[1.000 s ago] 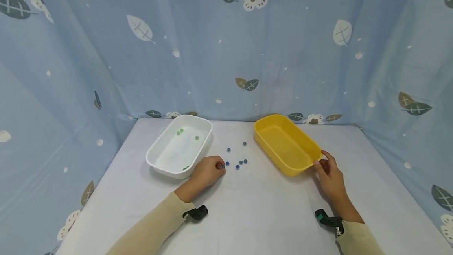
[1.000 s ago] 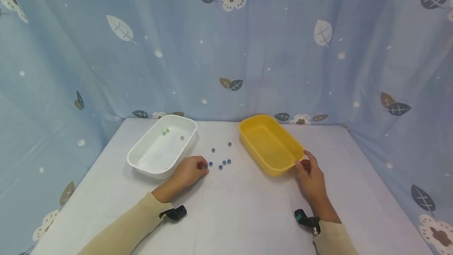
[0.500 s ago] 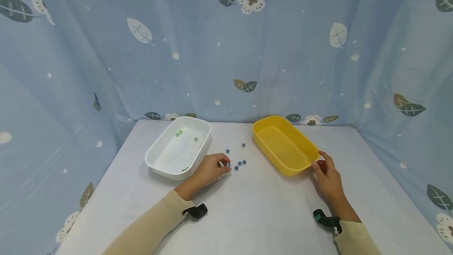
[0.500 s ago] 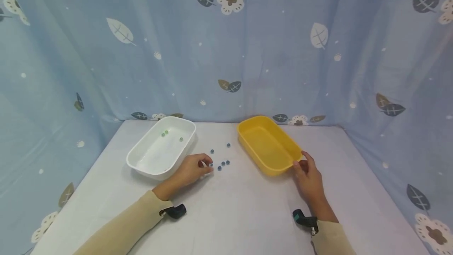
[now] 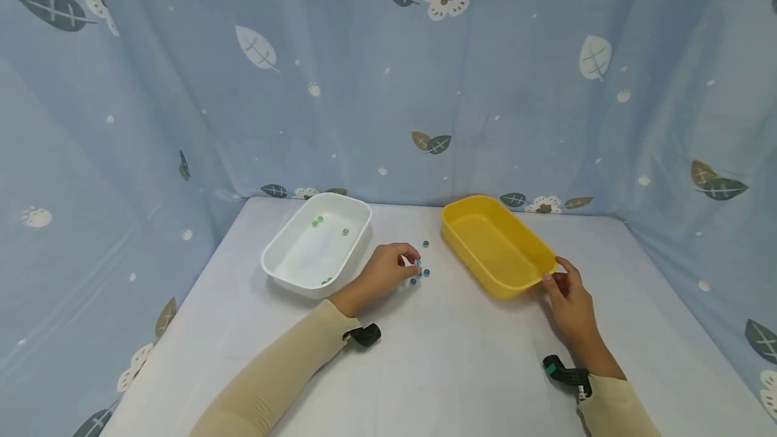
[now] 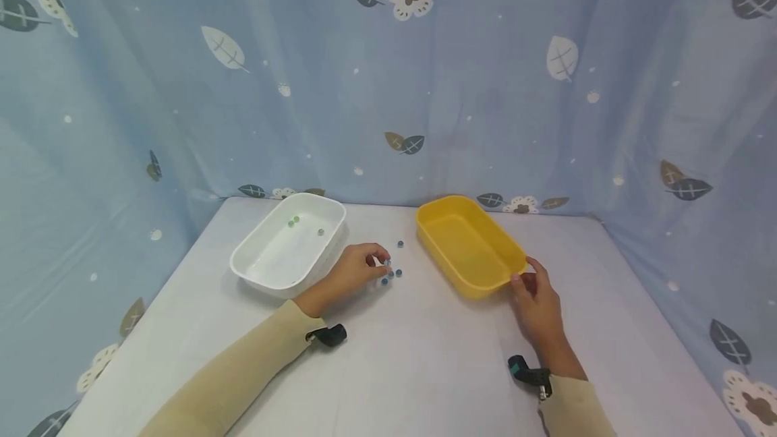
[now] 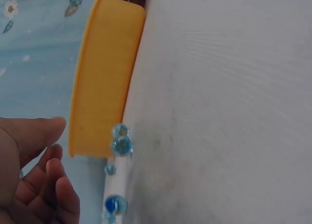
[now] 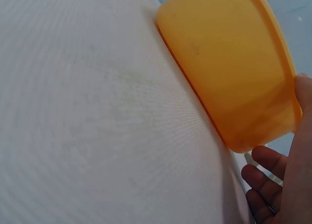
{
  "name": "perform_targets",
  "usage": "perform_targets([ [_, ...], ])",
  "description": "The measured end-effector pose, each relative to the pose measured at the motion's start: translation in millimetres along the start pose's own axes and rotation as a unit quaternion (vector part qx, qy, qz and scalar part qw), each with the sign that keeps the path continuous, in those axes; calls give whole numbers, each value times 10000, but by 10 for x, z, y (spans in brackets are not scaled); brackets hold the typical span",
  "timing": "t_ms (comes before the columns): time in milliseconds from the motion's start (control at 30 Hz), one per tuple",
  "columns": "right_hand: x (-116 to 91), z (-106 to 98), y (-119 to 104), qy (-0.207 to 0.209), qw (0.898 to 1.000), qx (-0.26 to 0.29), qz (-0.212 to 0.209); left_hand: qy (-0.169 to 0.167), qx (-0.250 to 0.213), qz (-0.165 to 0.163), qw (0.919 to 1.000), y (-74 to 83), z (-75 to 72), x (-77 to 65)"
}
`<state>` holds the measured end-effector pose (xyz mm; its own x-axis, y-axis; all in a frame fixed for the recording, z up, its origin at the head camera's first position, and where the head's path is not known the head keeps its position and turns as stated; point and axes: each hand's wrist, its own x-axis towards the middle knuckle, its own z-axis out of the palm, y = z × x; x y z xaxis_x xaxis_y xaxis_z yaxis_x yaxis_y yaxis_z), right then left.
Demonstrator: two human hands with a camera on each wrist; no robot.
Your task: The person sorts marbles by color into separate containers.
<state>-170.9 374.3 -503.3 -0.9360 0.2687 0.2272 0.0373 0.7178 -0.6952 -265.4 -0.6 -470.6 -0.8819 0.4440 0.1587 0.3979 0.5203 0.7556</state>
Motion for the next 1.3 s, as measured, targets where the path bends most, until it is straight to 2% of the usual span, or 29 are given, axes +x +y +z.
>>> perform_targets([
  [167,-1,0,5,5,10000,-21,63,-22,-102,120,9999,57,61,127],
  [467,21,16,55,-30,9999,48,92,-34,-116,16,9999,75,147,336],
  [567,24,13,60,-49,9999,59,119,-78,-48,1,10000,74,154,418],
  [733,18,16,53,-28,10000,25,82,83,-7,50,10000,70,125,543],
  [1000,6,73,36,-172,9996,92,182,63,-11,-44,10000,90,143,623],
  [1133,-2,69,24,-83,9997,72,208,18,-84,161,9998,142,179,674],
  [1300,-9,17,15,20,9998,-12,175,88,54,448,9989,220,235,803],
])
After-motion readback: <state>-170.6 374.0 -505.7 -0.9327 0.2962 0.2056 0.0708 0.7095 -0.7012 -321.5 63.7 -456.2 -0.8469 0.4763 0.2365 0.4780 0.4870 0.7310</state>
